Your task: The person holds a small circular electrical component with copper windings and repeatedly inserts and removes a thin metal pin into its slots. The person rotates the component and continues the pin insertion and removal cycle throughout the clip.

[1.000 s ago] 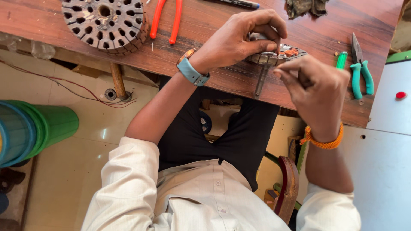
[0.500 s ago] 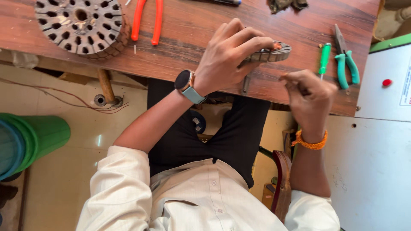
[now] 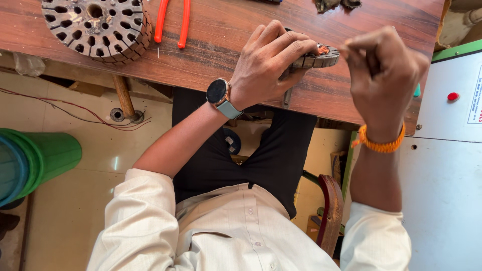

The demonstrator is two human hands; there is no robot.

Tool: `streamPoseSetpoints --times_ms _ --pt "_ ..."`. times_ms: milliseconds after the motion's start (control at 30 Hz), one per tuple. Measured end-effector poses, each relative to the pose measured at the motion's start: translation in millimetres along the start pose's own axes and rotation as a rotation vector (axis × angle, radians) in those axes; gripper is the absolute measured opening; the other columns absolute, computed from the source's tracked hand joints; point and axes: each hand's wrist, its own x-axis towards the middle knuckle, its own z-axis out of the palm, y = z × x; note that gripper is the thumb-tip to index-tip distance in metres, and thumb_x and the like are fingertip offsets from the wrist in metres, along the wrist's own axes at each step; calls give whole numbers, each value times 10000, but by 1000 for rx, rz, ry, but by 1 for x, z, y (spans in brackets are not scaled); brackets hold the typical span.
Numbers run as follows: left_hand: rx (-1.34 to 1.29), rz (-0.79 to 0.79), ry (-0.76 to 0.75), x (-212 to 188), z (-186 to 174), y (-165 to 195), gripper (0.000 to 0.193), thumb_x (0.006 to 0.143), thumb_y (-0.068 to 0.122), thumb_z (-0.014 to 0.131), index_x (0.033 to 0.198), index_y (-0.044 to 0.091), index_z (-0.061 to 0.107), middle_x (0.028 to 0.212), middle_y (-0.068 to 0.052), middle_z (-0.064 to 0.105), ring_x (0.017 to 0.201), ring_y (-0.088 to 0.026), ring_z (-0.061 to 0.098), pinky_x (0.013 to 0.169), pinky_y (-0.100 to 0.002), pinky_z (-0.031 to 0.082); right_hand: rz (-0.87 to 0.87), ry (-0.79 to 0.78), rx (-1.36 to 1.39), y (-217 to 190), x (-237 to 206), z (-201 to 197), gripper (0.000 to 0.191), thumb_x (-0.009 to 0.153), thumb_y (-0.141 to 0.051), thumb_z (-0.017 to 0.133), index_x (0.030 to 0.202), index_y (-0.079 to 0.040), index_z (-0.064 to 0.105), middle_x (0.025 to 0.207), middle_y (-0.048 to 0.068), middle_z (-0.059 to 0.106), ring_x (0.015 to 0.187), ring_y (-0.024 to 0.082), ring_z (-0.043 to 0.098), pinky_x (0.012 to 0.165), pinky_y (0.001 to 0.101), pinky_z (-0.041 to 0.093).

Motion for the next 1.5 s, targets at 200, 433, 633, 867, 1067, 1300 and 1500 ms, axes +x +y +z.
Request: streamPoseSetpoints --times_ms 200,433,633,867,1067,1300,1500 --pt "-661 -262 -46 9 -6 -14 865 917 307 838 1552 105 286 1234 -11 719 1079 -171 651 992 -342 525 -197 -69 -25 23 37 25 123 1042 53 812 998 17 703 704 32 606 629 61 503 572 238 342" --pt "-1129 -525 -168 7 3 -44 956 1086 208 790 1667 145 34 1131 -117 781 1077 -153 760 995 -307 619 -147 -108 -31 6 52 30 133 1013 10 848 950 2 731 702 34 592 577 65 463 540 251 314" --pt "-982 -272 -195 8 -1 -58 806 1124 89 808 1622 165 179 1113 -50 775 1079 -139 772 1005 -306 644 139 -202 73 -21 19 16 113 975 -26 858 959 -8 747 611 11 553 507 51 405 486 256 261" --pt "-905 -208 -242 27 -18 -46 252 1025 5 741 1245 41 622 1146 -55 730 1144 -155 756 1044 -327 593 176 -131 55 -33 -16 26 106 1026 -19 852 1020 -18 746 679 -3 590 539 17 445 502 225 298" --pt "-900 -232 -278 37 -20 -41 252 997 19 748 1218 21 627 1124 -51 717 1111 -151 760 1010 -311 644 242 -84 176 -30 -27 26 93 1004 21 822 994 -3 733 687 -11 593 564 15 423 535 233 291" --pt "-895 -255 -296 37 -16 -41 254 1003 69 771 1210 20 630 1133 -41 712 1104 -140 761 998 -297 643 318 -41 207 -24 -40 31 131 981 34 833 949 -10 715 640 14 531 562 64 416 530 270 296" --pt "-710 -234 -229 38 -30 -23 298 994 178 803 1231 73 658 1129 -18 723 1069 -162 676 991 -342 579 144 -135 151 -9 -64 57 133 912 23 798 894 -4 669 721 129 615 612 187 565 590 308 447"
